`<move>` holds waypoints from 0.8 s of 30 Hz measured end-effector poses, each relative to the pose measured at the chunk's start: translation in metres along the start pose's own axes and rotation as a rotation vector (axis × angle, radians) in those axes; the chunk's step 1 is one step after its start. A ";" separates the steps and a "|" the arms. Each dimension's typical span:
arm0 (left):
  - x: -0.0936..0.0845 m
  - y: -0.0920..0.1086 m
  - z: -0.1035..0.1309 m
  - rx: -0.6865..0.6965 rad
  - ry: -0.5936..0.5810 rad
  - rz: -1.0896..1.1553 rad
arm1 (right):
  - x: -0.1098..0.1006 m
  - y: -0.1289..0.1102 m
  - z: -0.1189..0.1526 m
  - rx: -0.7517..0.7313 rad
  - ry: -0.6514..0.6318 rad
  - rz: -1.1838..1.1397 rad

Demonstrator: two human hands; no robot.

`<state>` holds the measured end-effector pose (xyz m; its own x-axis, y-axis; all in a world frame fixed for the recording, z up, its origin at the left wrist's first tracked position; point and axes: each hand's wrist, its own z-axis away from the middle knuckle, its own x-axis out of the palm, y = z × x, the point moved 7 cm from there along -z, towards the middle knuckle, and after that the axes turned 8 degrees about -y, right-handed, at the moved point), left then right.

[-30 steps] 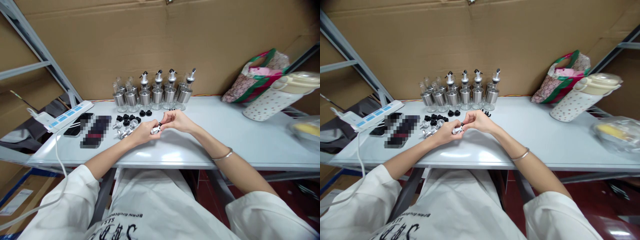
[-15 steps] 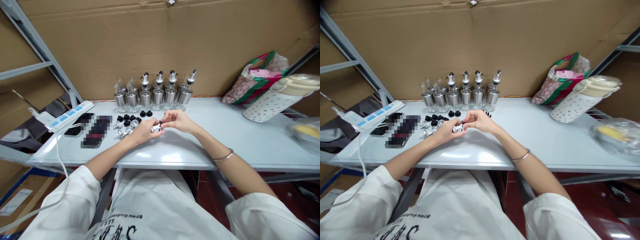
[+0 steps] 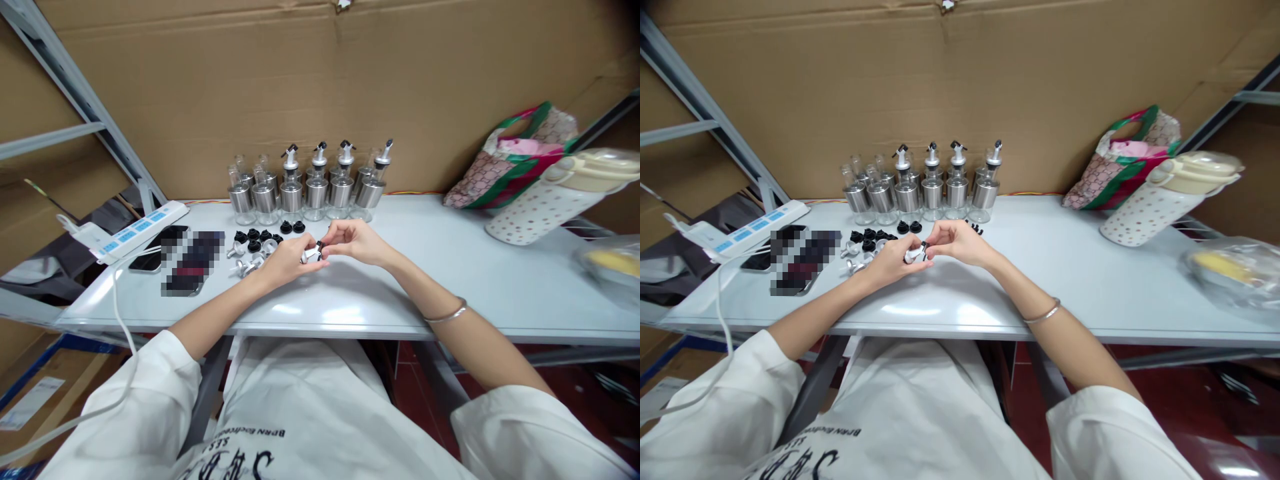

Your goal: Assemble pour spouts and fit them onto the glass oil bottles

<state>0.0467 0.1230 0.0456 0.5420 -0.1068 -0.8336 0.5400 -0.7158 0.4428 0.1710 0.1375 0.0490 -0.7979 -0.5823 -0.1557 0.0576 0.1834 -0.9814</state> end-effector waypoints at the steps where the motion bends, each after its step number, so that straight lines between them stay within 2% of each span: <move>1: 0.000 0.000 0.000 0.010 -0.004 -0.003 | 0.000 0.000 0.000 0.007 -0.013 -0.007; 6: 0.002 -0.001 -0.001 0.031 -0.045 0.018 | 0.001 0.000 0.001 0.027 -0.069 -0.018; 12: 0.005 -0.005 0.000 0.005 -0.088 0.092 | 0.001 0.003 0.000 0.046 -0.070 0.031; 24: 0.006 -0.005 0.001 -0.004 -0.087 0.139 | 0.002 0.003 0.001 0.043 -0.056 0.054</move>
<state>0.0465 0.1254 0.0378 0.5539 -0.2645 -0.7895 0.4659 -0.6874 0.5572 0.1702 0.1361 0.0457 -0.7581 -0.6163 -0.2130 0.1260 0.1819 -0.9752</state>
